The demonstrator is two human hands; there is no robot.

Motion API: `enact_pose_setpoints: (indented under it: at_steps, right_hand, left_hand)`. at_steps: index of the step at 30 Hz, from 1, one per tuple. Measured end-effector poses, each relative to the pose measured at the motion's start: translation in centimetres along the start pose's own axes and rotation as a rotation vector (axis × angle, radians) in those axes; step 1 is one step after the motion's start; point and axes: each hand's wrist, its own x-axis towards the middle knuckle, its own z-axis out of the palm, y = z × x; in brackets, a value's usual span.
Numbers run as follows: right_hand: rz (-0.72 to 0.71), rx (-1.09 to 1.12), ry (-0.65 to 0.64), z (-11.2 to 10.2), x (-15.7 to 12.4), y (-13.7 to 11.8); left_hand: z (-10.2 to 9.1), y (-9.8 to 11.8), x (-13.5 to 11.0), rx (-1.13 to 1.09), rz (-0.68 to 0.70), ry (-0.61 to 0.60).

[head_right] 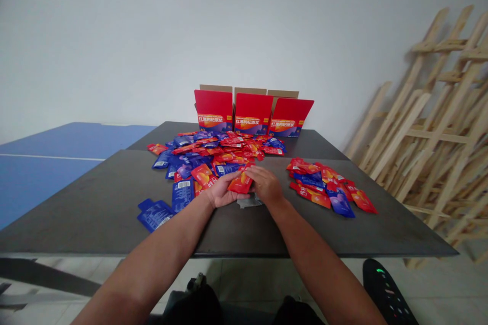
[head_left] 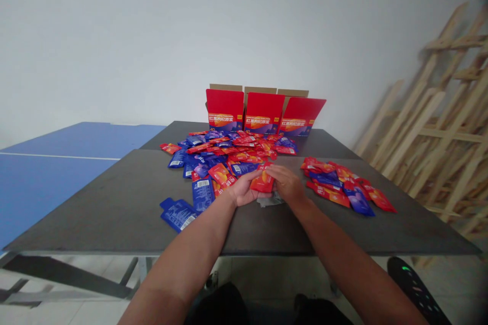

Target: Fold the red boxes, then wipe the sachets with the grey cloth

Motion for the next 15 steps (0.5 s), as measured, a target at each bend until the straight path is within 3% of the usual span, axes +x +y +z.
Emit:
enact_pose_setpoints:
  at_steps: [3, 7, 10, 12, 15]
  right_hand:
    - [0.006, 0.049, 0.025, 0.5, -0.1, 0.7]
    - [0.23, 0.035, 0.15, 1.8, 0.0, 1.3]
    - [0.39, -0.011, 0.036, 3.0, 0.0, 1.7]
    - [0.405, -0.014, -0.053, 3.3, 0.0, 1.8]
    - [0.344, -0.006, 0.049, 2.5, 0.1, 1.5]
  left_hand:
    - [-0.3, -0.3, 0.2, -0.014, 0.048, 0.052]
    - [-0.7, 0.5, 0.5, -0.117, 0.108, 0.104]
    - [-0.8, 1.3, 0.4, -0.228, 0.172, 0.134]
    - [-0.8, 1.6, 0.3, -0.28, 0.193, 0.164]
    - [-0.8, 1.8, 0.2, -0.321, 0.203, 0.195]
